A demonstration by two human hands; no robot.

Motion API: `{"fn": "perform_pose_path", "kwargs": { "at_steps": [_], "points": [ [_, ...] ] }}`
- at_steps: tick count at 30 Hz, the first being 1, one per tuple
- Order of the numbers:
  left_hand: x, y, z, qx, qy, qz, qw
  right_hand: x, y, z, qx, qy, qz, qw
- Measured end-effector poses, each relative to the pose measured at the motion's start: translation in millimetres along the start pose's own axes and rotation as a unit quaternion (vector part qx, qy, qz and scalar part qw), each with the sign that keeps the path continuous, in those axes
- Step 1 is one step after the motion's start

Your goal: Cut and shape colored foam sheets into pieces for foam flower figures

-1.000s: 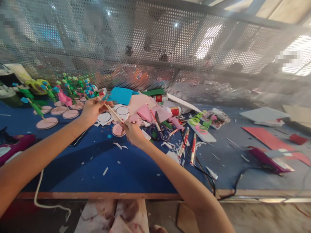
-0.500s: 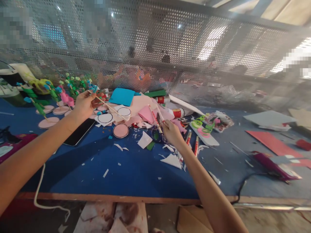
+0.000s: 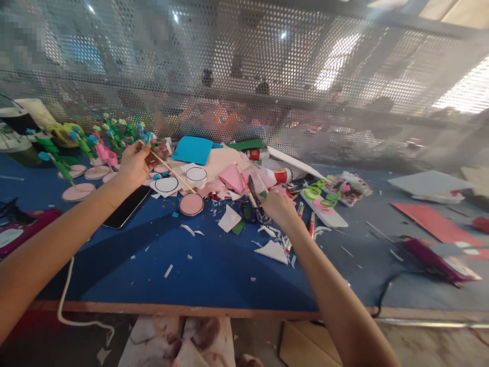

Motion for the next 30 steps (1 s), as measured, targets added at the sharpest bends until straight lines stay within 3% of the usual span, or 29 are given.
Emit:
{"fn": "perform_pose_path", "kwargs": {
  "at_steps": [3, 7, 9, 12, 16, 20, 24, 30],
  "points": [
    [-2, 0.2, 0, -0.013, 0.008, -0.004, 1.0, 3, 6, -4, -0.028, -0.016, -0.045, 0.998],
    [-6, -7.0, -6, 0.016, 0.024, 0.032, 0.999, 20, 8, -1, -0.093, 0.055, -0.04, 0.993],
    [-5, -11.6, -10, 0.036, 0.041, 0.067, 0.996, 28, 1, 4, -0.084, 0.084, -0.026, 0.993],
    [4, -18.4, -15, 0.076, 0.089, 0.146, 0.982, 34, -11, 12, -0.051, 0.074, -0.024, 0.996],
    [21, -24.5, -20, 0.128, 0.164, 0.28, 0.937, 40, -19, 11, -0.047, 0.034, 0.006, 0.998],
    [31, -26.4, -22, 0.158, 0.192, 0.348, 0.904, 45, -21, 4, -0.07, 0.018, 0.023, 0.997],
    [39, -25.3, -20, 0.188, 0.178, 0.432, 0.864, 42, -20, 1, -0.076, -0.017, 0.034, 0.996],
    [60, -28.8, -28, 0.268, 0.134, 0.559, 0.773, 42, -12, -5, -0.114, -0.024, 0.013, 0.993]
  ]
}}
Point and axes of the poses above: each hand's wrist, its own z-axis towards the middle knuckle, its own y-axis out of the back of the hand, x = y × z, the point moved 6 cm from there along z, towards the middle knuckle, and after that the axes turned 10 degrees about y, right-handed, at the moved point
